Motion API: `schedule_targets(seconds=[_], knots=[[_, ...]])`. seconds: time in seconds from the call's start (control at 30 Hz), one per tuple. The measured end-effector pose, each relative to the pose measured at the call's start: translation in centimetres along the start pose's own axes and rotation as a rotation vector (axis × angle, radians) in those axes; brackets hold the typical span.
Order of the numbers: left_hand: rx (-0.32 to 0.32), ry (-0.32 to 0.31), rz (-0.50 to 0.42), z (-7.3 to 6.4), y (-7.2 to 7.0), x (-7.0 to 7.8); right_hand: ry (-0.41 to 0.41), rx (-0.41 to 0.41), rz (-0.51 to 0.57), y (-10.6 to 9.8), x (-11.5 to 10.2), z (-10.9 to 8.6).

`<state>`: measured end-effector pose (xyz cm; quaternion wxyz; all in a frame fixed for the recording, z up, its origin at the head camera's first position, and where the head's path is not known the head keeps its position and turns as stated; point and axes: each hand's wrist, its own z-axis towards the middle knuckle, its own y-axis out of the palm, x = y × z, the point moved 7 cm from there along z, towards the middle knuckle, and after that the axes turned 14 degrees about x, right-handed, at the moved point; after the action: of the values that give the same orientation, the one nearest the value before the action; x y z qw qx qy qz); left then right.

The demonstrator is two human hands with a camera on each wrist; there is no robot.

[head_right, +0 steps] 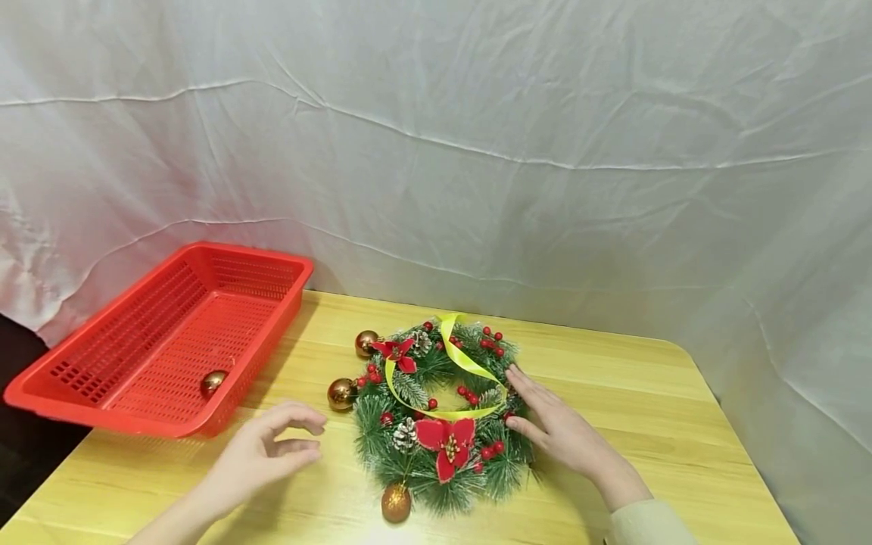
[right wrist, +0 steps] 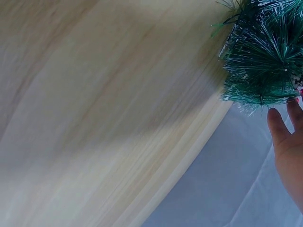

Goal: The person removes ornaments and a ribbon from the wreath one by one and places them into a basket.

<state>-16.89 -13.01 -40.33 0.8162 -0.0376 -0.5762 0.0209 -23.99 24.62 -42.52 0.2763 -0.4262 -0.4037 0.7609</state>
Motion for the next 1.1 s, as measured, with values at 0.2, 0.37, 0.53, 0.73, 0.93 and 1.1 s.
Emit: schedule_targets(seconds=[0.2,0.37,0.53,0.73,0.93,1.1], knots=[[-0.078,-0.055,-0.052,-1.4,3.0,-1.4,-0.001,0.002,0.004,0.0,0.0,0.0],[-0.141,-0.054,-0.086,-2.1,4.9,-2.2,-0.007,0.003,0.005,0.0,0.0,0.0],[-0.18,-0.048,-0.099,-2.4,6.2,-2.6,-0.004,0.003,0.003,0.1,0.0,0.0],[-0.204,-0.084,-0.083,-2.8,7.2,-3.3,-0.003,0.006,0.001,0.0,0.1,0.0],[-0.219,-0.108,-0.078,-3.1,7.7,-3.9,0.001,0.004,0.006,0.1,0.0,-0.1],[-0.243,-0.112,-0.095,-3.4,8.3,-4.3,0.0,0.005,0.004,0.1,0.0,0.0]])
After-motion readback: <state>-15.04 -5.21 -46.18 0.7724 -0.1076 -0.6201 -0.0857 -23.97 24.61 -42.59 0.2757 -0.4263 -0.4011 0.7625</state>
